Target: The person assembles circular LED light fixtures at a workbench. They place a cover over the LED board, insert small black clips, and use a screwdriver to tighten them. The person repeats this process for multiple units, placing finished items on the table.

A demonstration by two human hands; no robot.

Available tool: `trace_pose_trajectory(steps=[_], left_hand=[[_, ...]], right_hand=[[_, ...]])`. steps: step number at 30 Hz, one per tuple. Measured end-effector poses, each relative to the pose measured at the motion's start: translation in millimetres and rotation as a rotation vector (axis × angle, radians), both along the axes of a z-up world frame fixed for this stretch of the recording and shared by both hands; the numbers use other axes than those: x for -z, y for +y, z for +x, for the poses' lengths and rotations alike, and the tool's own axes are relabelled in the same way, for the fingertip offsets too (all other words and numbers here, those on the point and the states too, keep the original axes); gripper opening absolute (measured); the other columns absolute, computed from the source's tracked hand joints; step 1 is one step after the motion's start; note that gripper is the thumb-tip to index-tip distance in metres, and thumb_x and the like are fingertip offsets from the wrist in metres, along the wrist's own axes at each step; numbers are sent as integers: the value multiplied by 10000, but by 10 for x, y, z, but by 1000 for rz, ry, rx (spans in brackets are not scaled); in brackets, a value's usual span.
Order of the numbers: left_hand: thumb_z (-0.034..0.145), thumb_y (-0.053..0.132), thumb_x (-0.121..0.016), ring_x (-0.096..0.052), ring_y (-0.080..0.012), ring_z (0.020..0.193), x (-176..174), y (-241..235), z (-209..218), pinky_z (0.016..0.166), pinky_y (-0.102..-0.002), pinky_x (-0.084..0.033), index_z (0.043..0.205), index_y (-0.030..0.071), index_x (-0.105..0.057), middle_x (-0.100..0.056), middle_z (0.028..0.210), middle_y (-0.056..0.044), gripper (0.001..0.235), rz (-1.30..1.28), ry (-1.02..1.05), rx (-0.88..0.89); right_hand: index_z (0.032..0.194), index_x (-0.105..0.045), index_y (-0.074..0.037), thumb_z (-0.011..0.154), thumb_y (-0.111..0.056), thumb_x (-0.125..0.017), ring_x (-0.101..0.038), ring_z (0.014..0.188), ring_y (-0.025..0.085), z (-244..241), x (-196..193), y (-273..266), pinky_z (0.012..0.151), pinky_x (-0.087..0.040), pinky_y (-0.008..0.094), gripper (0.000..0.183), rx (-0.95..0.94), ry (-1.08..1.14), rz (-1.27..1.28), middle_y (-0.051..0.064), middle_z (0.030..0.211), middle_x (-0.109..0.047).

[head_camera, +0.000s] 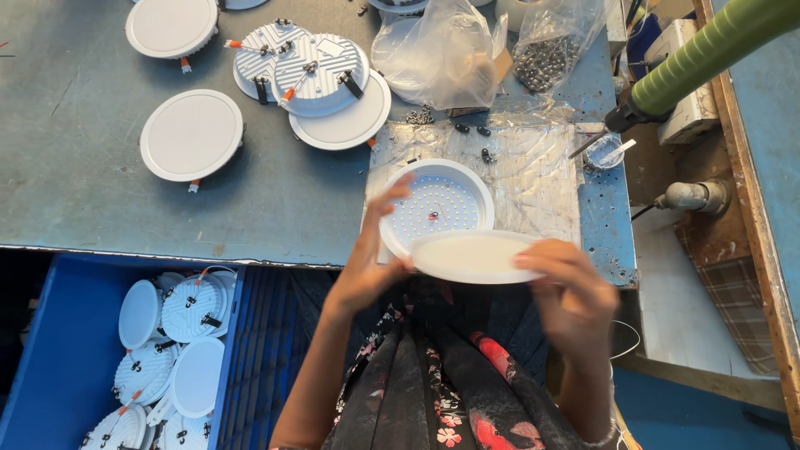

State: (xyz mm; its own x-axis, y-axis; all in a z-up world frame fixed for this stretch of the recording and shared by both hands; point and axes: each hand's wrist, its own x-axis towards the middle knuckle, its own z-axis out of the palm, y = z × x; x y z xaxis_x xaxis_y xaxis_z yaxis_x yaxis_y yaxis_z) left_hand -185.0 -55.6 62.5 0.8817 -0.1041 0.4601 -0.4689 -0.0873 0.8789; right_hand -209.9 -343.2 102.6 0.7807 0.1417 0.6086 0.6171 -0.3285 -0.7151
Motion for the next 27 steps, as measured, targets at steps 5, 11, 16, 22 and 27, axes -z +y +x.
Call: trace_pose_trajectory(steps=[5, 11, 16, 22, 27], left_hand=[[861, 378, -791, -631, -243, 1112, 478, 199, 652, 855, -348, -595, 1390, 28, -516, -553, 1323, -190, 691, 225, 365, -321], [848, 260, -836, -715, -202, 816, 735, 286, 1116, 732, -328, -578, 964, -10, -684, -721, 928, -120, 332, 364, 410, -321], [788, 65, -762, -697, -153, 764, 538, 138, 1195, 676, -309, -549, 926, 90, -595, -715, 851, -67, 218, -262, 695, 31], [858, -12, -727, -645, -70, 808, 169, -139, 767, 745, -240, -501, 807, 105, -495, -697, 833, -35, 265, -376, 416, 215], [914, -4, -711, -449, -36, 655, -65, -261, 344, 656, -218, -438, 698, 93, -405, -466, 668, 33, 387, -92, 200, 72]], right_hand=[[1250, -642, -19, 1028, -28, -712, -725, 976, 232, 202, 299, -730, 904, -582, 365, 233, -466, 225, 882, 138, 1041, -721], [1305, -630, 37, 1017, -18, -648, -668, 1028, 173, 272, 767, -1405, 943, -535, 325, 294, 181, 672, 561, 126, 1143, -701], [1250, -645, 32, 1013, 21, -638, -669, 1059, 164, 26, 735, -1472, 1003, -519, 349, 237, 54, 553, 482, 124, 1141, -700], [1069, -704, -17, 982, 33, -614, -711, 1066, 198, -53, 397, -1123, 1216, -457, 476, 135, -255, 235, 147, 95, 1069, -754], [1043, -734, -39, 870, 99, -598, -719, 1108, 250, 34, 272, -625, 1230, -404, 523, 260, -398, 217, 10, 87, 1061, -761]])
